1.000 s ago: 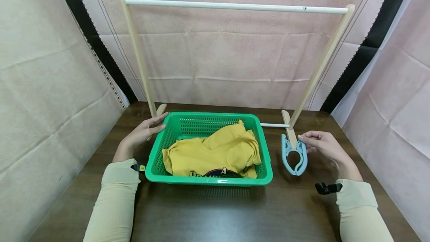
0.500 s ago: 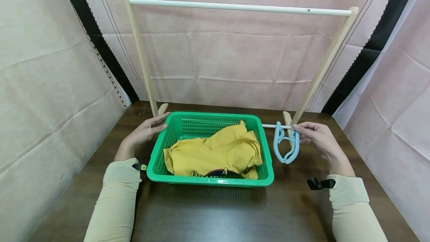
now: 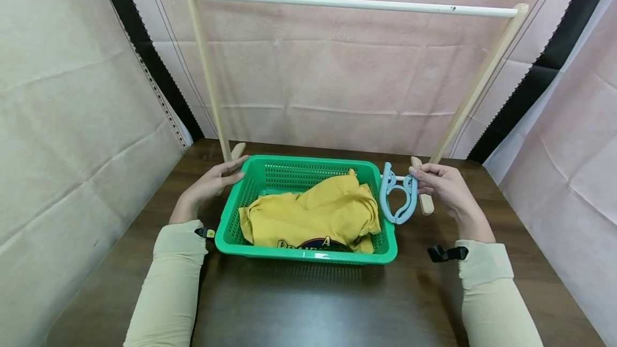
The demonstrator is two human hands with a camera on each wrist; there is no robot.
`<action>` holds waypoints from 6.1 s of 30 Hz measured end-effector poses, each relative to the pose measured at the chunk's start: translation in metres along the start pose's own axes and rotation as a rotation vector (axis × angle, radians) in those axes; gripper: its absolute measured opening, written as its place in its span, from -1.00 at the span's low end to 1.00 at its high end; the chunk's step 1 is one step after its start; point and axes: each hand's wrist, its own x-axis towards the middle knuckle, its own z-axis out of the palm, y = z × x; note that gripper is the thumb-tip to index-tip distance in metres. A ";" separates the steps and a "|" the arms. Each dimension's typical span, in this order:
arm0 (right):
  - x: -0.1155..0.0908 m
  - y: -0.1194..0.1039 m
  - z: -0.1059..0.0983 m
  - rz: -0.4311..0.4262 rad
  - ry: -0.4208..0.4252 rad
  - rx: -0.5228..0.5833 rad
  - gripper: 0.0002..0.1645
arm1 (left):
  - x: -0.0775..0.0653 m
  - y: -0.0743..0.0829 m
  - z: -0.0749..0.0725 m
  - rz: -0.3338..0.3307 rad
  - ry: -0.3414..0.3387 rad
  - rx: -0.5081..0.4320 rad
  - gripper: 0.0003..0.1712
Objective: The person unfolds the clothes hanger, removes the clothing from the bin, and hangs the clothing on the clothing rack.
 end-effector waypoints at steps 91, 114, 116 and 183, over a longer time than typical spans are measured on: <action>-0.002 -0.083 0.114 -0.268 -0.109 0.086 -0.83 | -0.013 0.208 0.113 0.105 0.127 0.134 -0.26; -0.004 -0.084 0.130 -0.281 -0.179 -0.051 -0.78 | 0.001 0.203 0.138 0.233 0.184 -0.037 -0.77; -0.004 -0.084 0.130 -0.280 -0.183 -0.052 -0.79 | 0.001 0.203 0.139 0.234 0.192 -0.038 -0.78; -0.013 -0.090 0.096 -0.335 -0.223 0.007 -0.69 | -0.004 0.202 0.122 0.270 0.283 -0.172 -0.78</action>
